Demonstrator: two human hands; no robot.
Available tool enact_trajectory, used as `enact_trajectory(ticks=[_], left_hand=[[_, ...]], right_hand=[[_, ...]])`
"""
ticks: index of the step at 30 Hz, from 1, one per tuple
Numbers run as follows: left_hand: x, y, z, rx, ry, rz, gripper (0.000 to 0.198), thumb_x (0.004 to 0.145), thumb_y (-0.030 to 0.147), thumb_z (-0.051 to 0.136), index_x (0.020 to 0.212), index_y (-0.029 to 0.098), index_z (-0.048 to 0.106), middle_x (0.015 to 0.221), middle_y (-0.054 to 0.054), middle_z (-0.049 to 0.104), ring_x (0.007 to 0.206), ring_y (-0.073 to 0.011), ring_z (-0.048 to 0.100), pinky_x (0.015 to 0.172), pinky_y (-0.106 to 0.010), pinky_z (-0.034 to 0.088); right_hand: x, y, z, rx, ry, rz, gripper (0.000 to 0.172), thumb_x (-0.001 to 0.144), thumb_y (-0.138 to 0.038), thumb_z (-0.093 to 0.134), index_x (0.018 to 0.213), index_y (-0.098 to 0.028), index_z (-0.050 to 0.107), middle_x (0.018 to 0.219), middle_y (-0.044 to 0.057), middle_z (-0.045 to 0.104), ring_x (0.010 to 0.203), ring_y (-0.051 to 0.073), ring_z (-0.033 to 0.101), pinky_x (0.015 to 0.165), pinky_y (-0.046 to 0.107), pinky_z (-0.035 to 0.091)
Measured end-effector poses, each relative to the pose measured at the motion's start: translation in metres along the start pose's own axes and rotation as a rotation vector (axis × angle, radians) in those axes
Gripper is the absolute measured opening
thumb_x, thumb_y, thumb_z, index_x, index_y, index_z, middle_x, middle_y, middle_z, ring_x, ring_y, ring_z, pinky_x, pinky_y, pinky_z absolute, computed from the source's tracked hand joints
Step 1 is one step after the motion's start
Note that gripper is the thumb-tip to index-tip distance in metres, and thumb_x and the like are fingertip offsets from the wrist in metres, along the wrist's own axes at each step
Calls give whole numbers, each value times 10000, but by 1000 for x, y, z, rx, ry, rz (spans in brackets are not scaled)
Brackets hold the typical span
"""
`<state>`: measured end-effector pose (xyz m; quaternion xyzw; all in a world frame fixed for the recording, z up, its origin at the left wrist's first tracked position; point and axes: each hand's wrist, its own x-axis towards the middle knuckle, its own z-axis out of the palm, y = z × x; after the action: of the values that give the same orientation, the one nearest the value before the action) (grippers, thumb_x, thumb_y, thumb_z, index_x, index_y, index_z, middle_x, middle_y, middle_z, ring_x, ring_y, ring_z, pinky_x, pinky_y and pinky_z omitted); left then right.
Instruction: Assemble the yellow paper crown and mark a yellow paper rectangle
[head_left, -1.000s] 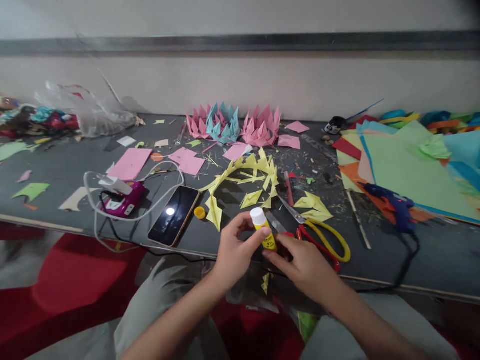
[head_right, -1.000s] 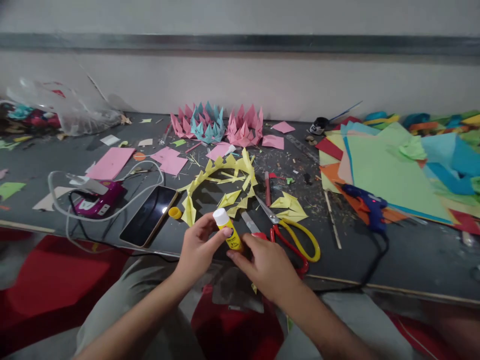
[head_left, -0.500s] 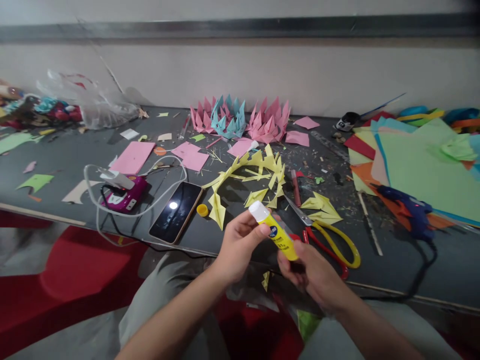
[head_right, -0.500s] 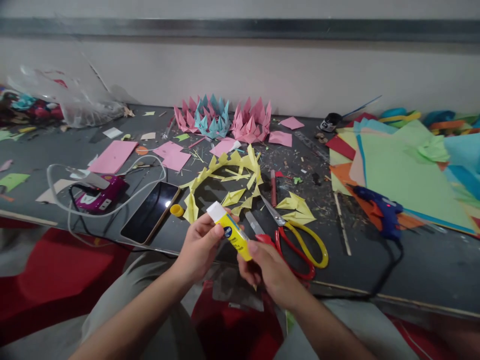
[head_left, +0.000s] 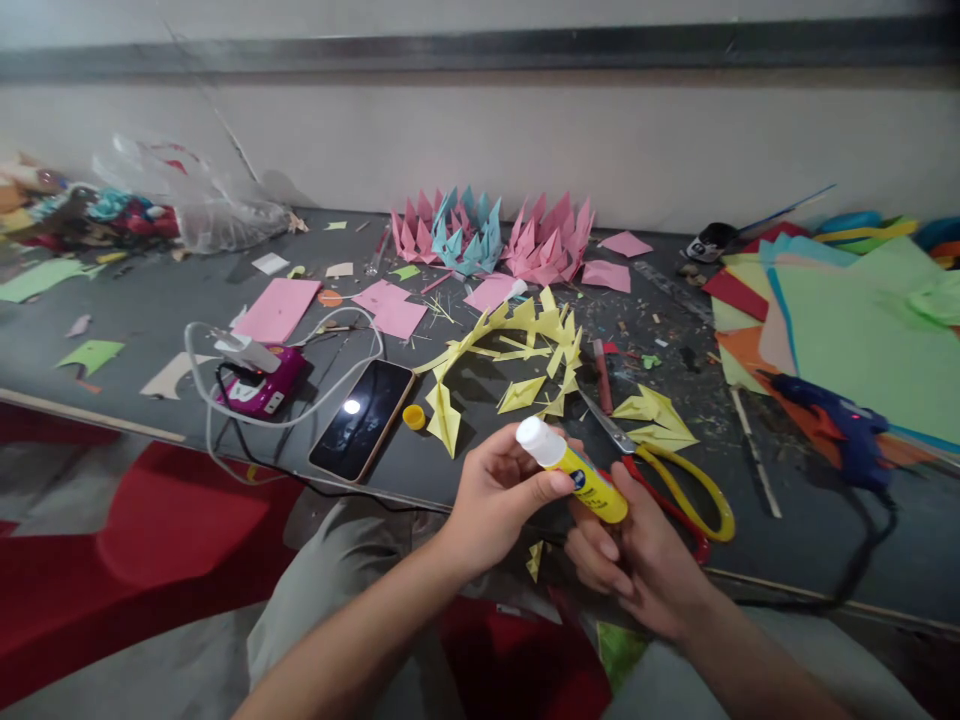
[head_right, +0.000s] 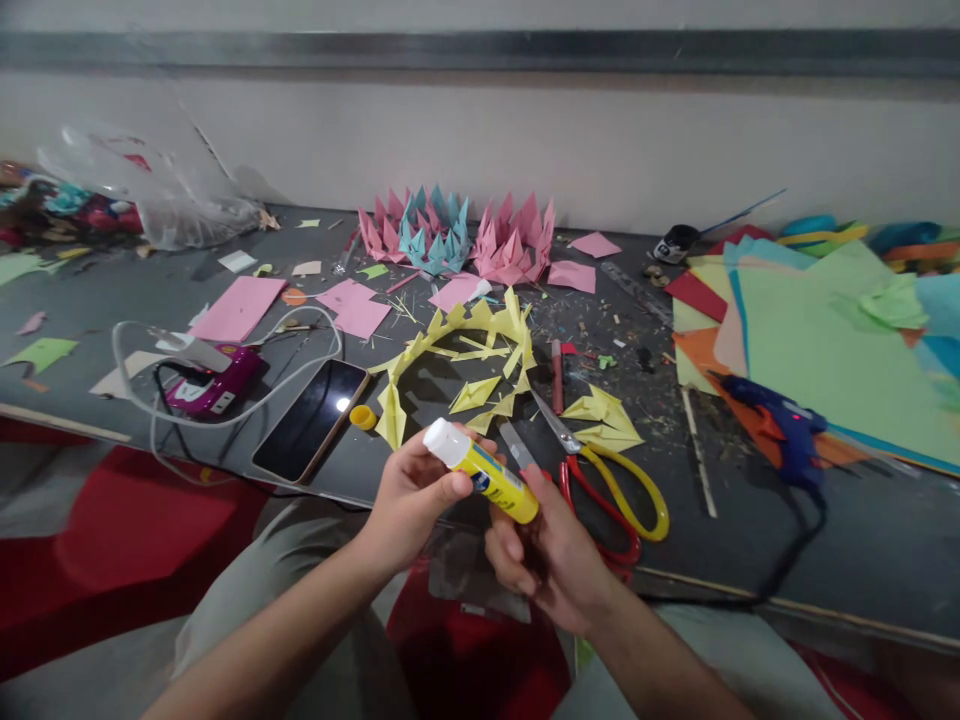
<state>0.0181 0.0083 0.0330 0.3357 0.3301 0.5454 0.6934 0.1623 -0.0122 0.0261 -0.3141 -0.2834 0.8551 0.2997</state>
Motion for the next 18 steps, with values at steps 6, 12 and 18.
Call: enact_trajectory(ticks=[6,12,18], left_hand=[[-1,-5,1,21,36,-12,355,541,314,823,821,160,668,801,-29,688,742,-156,632,734,-292,514],[-6,-8,1,168,-30,14,430,609,350,784,973,164,653,949,-79,676,863,-198,633,789,-319,503],[3,43,-43,1042,-68,587,163,851,229,529,936,199,665,975,-80,692,926,-187,628,845,-346,493]], right_hand=[[0,6,7,-29,133,-245,491,595,-553,717,957,-259,562,603,-65,445,385,19,222,354,163,193],[8,-2,10,-12,391,-465,367,610,-528,711,829,-247,622,483,-88,281,409,53,235,394,184,326],[12,-17,-16,-236,552,-656,304,787,-554,513,779,-267,613,530,-46,403,432,96,360,425,238,394]])
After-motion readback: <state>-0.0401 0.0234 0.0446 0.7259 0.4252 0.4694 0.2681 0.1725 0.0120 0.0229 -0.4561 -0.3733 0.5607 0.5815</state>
